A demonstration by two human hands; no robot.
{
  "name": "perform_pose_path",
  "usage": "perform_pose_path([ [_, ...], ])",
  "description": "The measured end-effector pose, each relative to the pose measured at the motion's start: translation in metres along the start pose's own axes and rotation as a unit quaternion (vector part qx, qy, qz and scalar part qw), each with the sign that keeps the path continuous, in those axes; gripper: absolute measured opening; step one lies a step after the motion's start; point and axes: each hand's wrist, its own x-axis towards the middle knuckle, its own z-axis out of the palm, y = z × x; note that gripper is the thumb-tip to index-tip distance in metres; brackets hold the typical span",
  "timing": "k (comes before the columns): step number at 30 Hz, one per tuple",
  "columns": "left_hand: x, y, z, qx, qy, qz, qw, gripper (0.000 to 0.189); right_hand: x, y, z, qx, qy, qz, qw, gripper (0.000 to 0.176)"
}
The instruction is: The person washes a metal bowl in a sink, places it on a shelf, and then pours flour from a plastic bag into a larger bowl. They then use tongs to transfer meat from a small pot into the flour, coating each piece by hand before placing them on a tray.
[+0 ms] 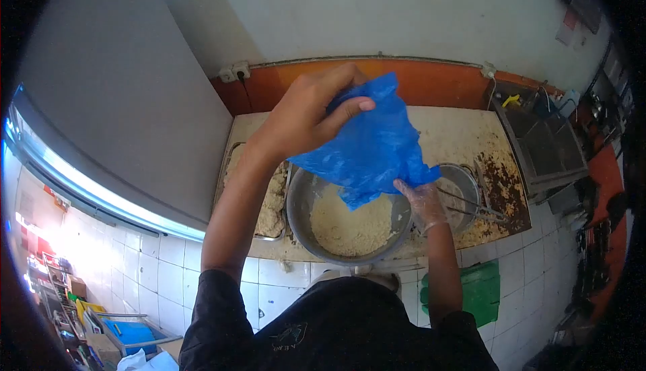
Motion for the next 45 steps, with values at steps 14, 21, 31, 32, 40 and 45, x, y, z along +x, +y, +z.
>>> perform_pose_path([
  [14,-0.075,-0.068,0.021,0.002,0.204,-0.184,0.962,0.017,0.002,0.039,0.004,0.093,-0.005,0.006,0.996,0.042],
  [21,-0.136,-0.095,0.034,0.096,0.317,-0.271,0.904,0.019,0.011,0.121,0.048,-0.117,-0.081,-0.097,0.985,0.039],
  [31,-0.124,-0.04,0.038,0.196,0.165,-0.239,0.937,0.015,0.016,0.068,0.026,-0.307,-0.241,-0.156,0.907,0.021],
  [32,-0.125,-0.038,0.038,0.21,0.171,-0.226,0.936,0.015,0.014,0.062,0.027,-0.244,-0.208,-0.158,0.934,0.021],
  [40,-0.167,-0.038,0.081,0.158,0.313,-0.367,0.862,0.014,0.004,0.1,0.023,0.0,-0.12,0.023,0.993,0.02],
  [45,-0.21,-0.028,0.136,-0.156,0.436,-0.4,0.791,0.008,-0.003,0.094,0.043,0.087,-0.145,0.114,0.979,0.058],
])
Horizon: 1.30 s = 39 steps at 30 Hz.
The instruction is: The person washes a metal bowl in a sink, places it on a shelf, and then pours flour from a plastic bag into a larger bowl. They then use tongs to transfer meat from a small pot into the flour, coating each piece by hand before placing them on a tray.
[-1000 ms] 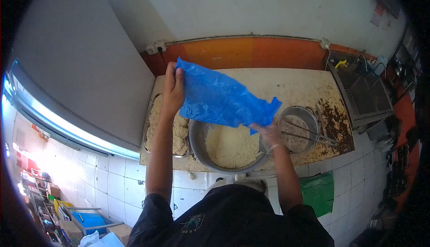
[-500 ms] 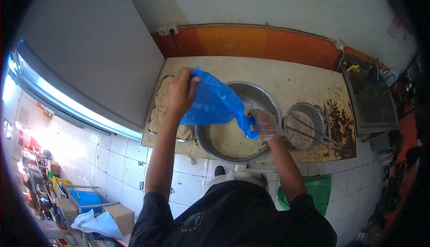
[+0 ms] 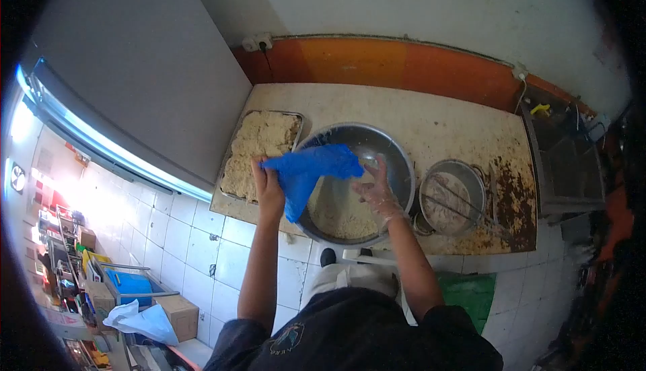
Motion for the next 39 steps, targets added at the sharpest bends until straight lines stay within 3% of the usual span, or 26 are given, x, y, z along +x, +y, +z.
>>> perform_pose_path([
  [1,-0.008,0.003,0.002,-0.041,-0.028,0.013,0.999,0.007,0.005,-0.006,0.003,0.044,0.007,0.022,0.999,0.064],
  [3,-0.032,0.004,0.005,-0.074,-0.059,0.023,0.995,0.007,0.015,-0.008,0.006,0.046,0.003,-0.072,0.996,0.074],
  [4,-0.044,0.003,0.007,-0.106,-0.058,-0.036,0.992,0.008,0.019,-0.007,0.006,0.048,0.001,-0.102,0.994,0.077],
  [5,-0.056,0.001,0.008,-0.139,-0.058,-0.094,0.984,0.009,0.027,-0.006,0.004,-0.028,-0.079,-0.092,0.992,0.077],
  [6,-0.069,-0.007,0.004,-0.139,-0.057,-0.09,0.984,0.009,0.031,-0.006,0.003,-0.106,-0.158,-0.083,0.978,0.077],
  [7,-0.08,-0.022,-0.001,-0.158,-0.061,-0.114,0.979,0.012,0.027,-0.005,0.005,-0.108,-0.158,-0.089,0.978,0.077],
  [9,-0.099,-0.038,-0.001,-0.183,-0.065,-0.129,0.972,0.014,0.008,-0.003,0.013,0.085,-0.092,0.069,0.99,0.07],
  [10,-0.109,-0.042,0.002,-0.097,-0.034,-0.124,0.987,0.018,-0.007,0.0,0.019,0.081,-0.095,0.064,0.99,0.07],
  [11,-0.12,-0.047,0.004,-0.01,-0.003,-0.119,0.993,0.022,-0.026,0.002,0.024,0.129,-0.061,0.122,0.982,0.068],
  [12,-0.131,-0.052,0.004,-0.014,-0.002,-0.116,0.993,0.022,-0.04,0.002,0.029,0.178,-0.025,0.179,0.967,0.067],
  [13,-0.14,-0.059,0.003,-0.017,-0.01,-0.152,0.988,0.027,-0.052,-0.006,0.034,0.177,-0.023,0.174,0.968,0.067],
  [15,-0.149,-0.063,0.007,-0.026,-0.023,-0.188,0.982,0.032,-0.076,-0.024,0.044,0.316,-0.145,0.302,0.888,0.067],
  [17,-0.152,-0.063,0.013,-0.227,-0.031,-0.281,0.932,0.039,-0.079,-0.011,0.058,0.245,-0.166,0.254,0.921,0.062],
  [19,-0.147,-0.082,0.012,-0.198,-0.05,-0.28,0.938,0.04,-0.079,-0.001,0.068,0.169,-0.193,0.203,0.945,0.058],
  [22,-0.135,-0.106,0.009,-0.183,-0.02,-0.153,0.971,0.036,-0.083,-0.011,0.081,0.104,-0.187,0.167,0.963,0.068],
  [24,-0.128,-0.085,0.014,-0.145,-0.004,-0.039,0.989,0.034,-0.096,-0.032,0.084,0.123,-0.192,0.135,0.964,0.072],
  [25,-0.126,-0.073,0.016,-0.148,-0.007,-0.042,0.988,0.034,-0.1,-0.038,0.086,0.121,-0.187,0.135,0.965,0.072],
  [27,-0.124,-0.051,0.017,-0.127,-0.048,-0.021,0.991,0.031,-0.11,-0.047,0.09,0.093,-0.122,0.031,0.988,0.077],
  [29,-0.123,-0.043,0.013,-0.107,-0.103,-0.062,0.987,0.035,-0.114,-0.043,0.088,0.123,-0.068,0.025,0.99,0.076],
  [31,-0.124,-0.033,0.016,-0.269,-0.116,-0.16,0.943,0.043,-0.11,-0.038,0.081,0.15,-0.018,0.013,0.988,0.076],
  [32,-0.132,-0.021,0.019,-0.273,-0.121,-0.156,0.941,0.043,-0.109,-0.031,0.077,0.168,-0.018,0.027,0.985,0.071],
  [33,-0.146,-0.011,0.018,-0.124,-0.129,-0.042,0.983,0.051,-0.107,-0.023,0.074,0.189,-0.019,0.041,0.981,0.066],
  [34,-0.16,0.001,0.016,0.031,-0.133,0.073,0.988,0.059,-0.107,-0.017,0.072,0.192,-0.014,0.039,0.981,0.066],
  [35,-0.171,0.01,0.012,0.032,-0.14,0.072,0.987,0.059,-0.111,-0.012,0.071,0.214,-0.044,0.054,0.974,0.059],
  [37,-0.19,0.027,0.005,0.261,-0.053,0.199,0.943,0.066,-0.12,-0.005,0.068,0.241,-0.063,0.066,0.966,0.053],
  [39,-0.215,0.036,-0.003,0.203,-0.044,0.15,0.967,0.062,-0.14,-0.008,0.072,0.271,-0.086,0.02,0.959,0.042],
])
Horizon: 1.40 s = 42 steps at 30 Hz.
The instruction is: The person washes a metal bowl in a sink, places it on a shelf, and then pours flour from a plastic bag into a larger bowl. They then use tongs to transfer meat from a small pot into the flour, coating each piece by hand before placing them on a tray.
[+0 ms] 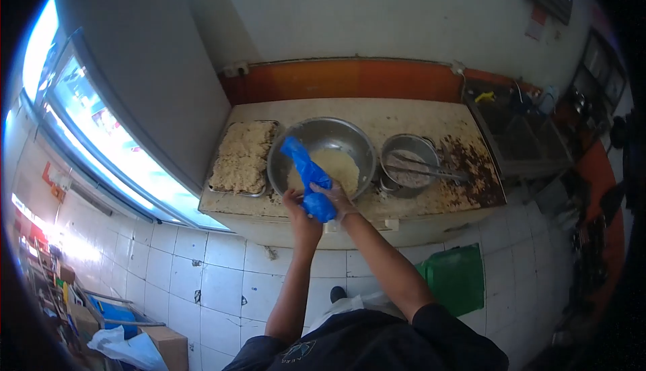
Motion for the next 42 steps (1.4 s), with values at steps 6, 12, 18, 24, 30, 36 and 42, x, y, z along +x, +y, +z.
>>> perform_pose_path([
  [6,-0.101,-0.028,-0.024,0.065,-0.122,-0.048,0.989,0.029,-0.089,0.002,-0.069,-0.086,0.041,-0.072,0.993,0.036],
  [12,-0.27,-0.12,-0.039,0.096,-0.313,-0.178,0.928,0.017,-0.253,0.028,-0.199,0.027,0.213,0.02,0.977,0.034],
  [18,-0.382,-0.223,-0.113,0.384,-0.624,-0.035,0.679,0.014,-0.358,0.11,-0.33,0.0,0.365,0.023,0.931,0.026],
  [24,-0.347,-0.209,-0.099,0.0,-0.351,-0.688,0.636,0.022,-0.414,0.026,-0.368,-0.203,0.571,0.166,0.778,0.037],
  [30,-0.277,-0.157,-0.032,-0.048,-0.311,-0.603,0.733,0.026,-0.4,-0.025,-0.406,-0.669,0.472,0.347,0.457,0.038],
  [36,-0.202,-0.157,-0.034,-0.149,-0.054,-0.585,0.796,0.023,-0.27,-0.119,-0.293,-0.482,0.593,-0.211,0.609,0.031],
  [42,0.013,-0.134,-0.003,-0.212,0.07,-0.49,0.842,0.058,-0.135,-0.255,-0.14,-0.875,0.267,-0.098,0.391,0.055],
])
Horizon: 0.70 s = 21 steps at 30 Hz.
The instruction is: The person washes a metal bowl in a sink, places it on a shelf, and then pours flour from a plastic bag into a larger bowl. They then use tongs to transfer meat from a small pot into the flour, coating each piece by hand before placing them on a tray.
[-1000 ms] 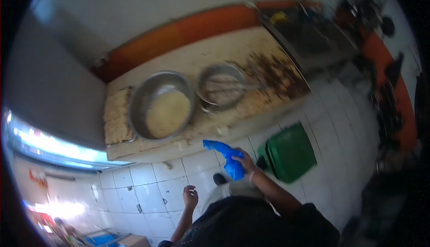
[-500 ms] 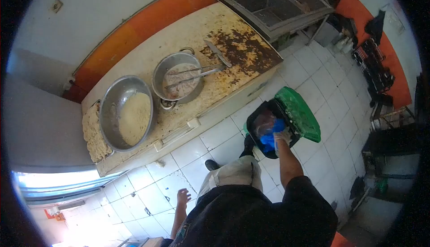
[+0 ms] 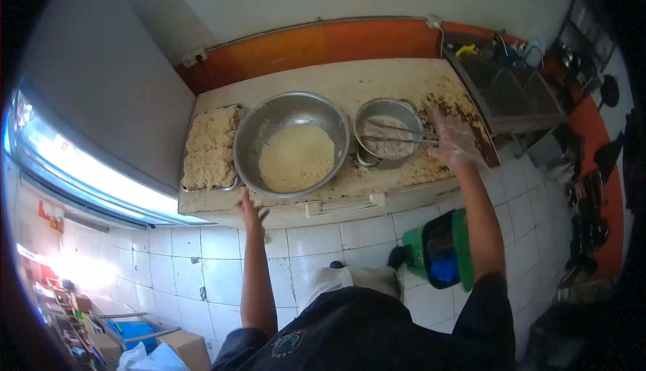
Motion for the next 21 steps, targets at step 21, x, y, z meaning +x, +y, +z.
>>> perform_pose_path([
  [21,0.039,-0.032,0.02,-0.014,-0.085,0.082,0.993,0.041,0.031,0.021,0.058,-0.103,-0.315,-0.15,0.932,0.025],
])
